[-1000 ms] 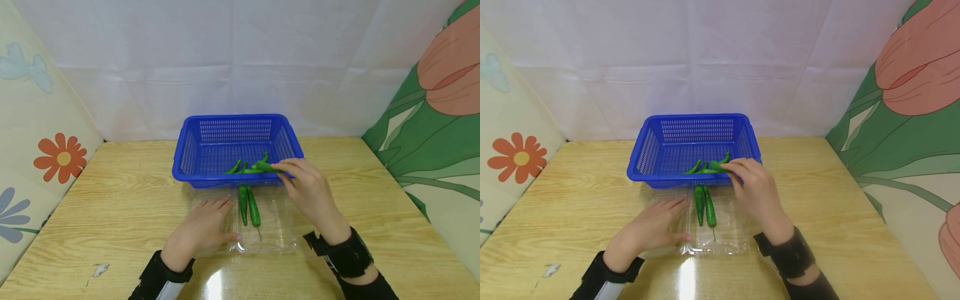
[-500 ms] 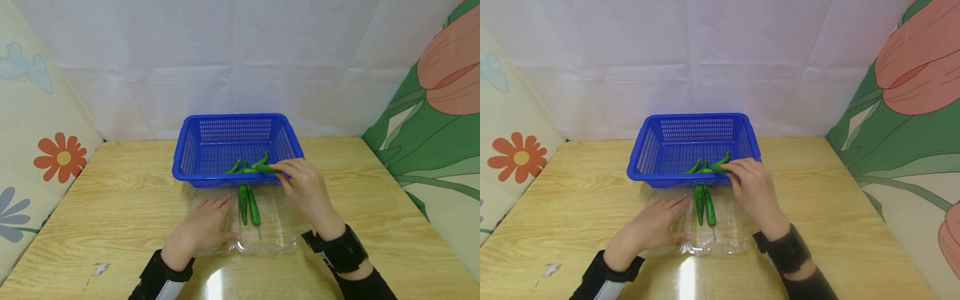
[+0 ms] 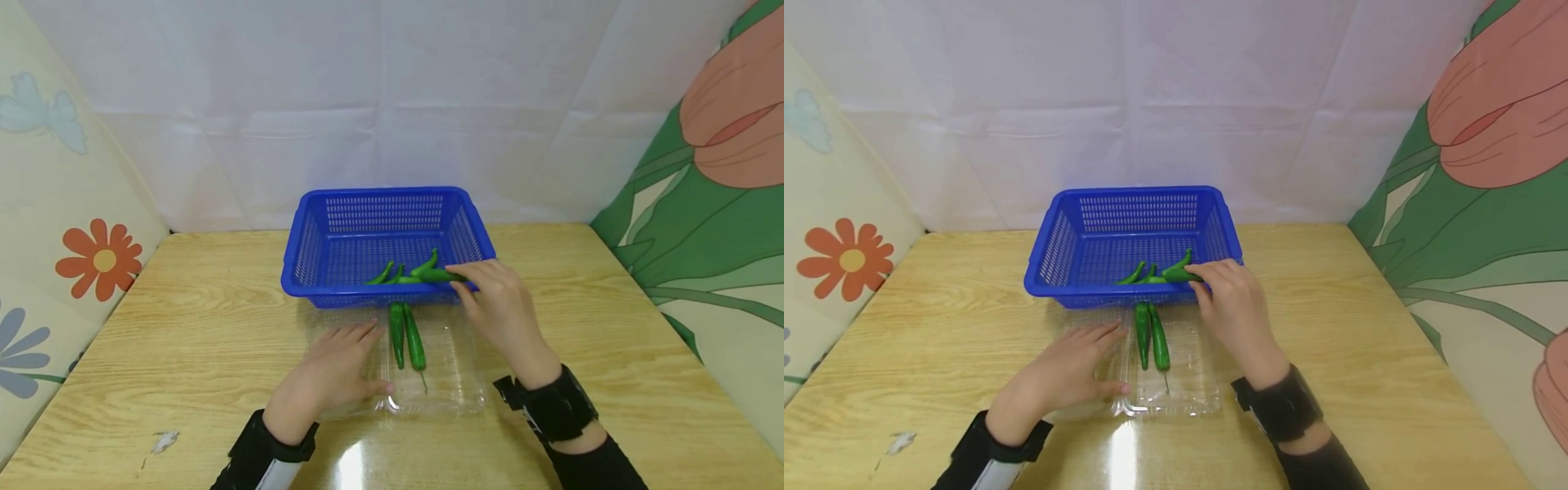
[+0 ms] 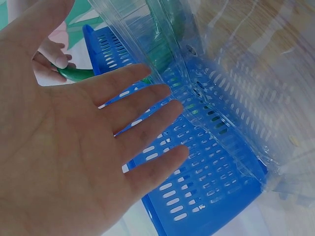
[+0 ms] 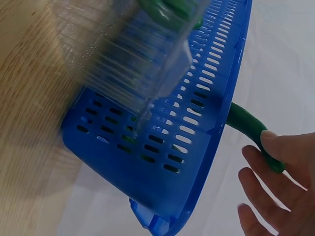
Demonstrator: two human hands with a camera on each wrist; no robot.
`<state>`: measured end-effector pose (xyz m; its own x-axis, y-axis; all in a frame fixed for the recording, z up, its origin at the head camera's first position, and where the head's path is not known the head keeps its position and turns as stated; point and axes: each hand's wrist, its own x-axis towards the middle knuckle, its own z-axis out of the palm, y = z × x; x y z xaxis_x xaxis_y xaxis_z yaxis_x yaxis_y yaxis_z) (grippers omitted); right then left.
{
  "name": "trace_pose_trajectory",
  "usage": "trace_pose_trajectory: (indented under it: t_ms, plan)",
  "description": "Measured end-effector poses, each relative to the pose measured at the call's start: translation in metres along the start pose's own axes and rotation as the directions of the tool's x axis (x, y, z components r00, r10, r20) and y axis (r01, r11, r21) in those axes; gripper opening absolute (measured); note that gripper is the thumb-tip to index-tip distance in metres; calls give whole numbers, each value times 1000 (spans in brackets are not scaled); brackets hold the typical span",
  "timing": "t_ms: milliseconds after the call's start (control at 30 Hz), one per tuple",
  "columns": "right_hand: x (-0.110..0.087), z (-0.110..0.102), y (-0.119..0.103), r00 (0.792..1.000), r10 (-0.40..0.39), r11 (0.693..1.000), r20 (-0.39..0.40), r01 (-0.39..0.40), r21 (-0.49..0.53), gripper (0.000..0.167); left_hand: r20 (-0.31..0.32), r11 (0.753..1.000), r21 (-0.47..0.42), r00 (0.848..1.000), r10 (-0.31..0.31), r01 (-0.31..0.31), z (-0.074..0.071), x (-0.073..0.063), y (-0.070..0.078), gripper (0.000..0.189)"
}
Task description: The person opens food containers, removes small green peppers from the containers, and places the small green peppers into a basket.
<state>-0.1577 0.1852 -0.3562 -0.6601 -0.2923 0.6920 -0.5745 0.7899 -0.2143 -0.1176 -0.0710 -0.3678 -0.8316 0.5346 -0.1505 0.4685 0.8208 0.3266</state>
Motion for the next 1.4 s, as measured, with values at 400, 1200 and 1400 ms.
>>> trace_pose_trajectory:
  t_ms: [400, 1200, 1400]
  plan:
    - [-1, 5, 6, 1000, 2, 1000, 14, -2, -18, 28, 4, 1000, 1, 1000, -9, 9, 1, 0, -1, 87]
    - [-2, 11, 6, 997, -56, 998, 50, 56, 13, 25, -11, 1000, 21, 1000, 3, -3, 2, 1, -1, 87]
    - [-2, 10, 8, 992, -125, 992, 12, 125, 32, 25, -11, 1000, 15, 1000, 9, -9, 2, 1, -1, 86]
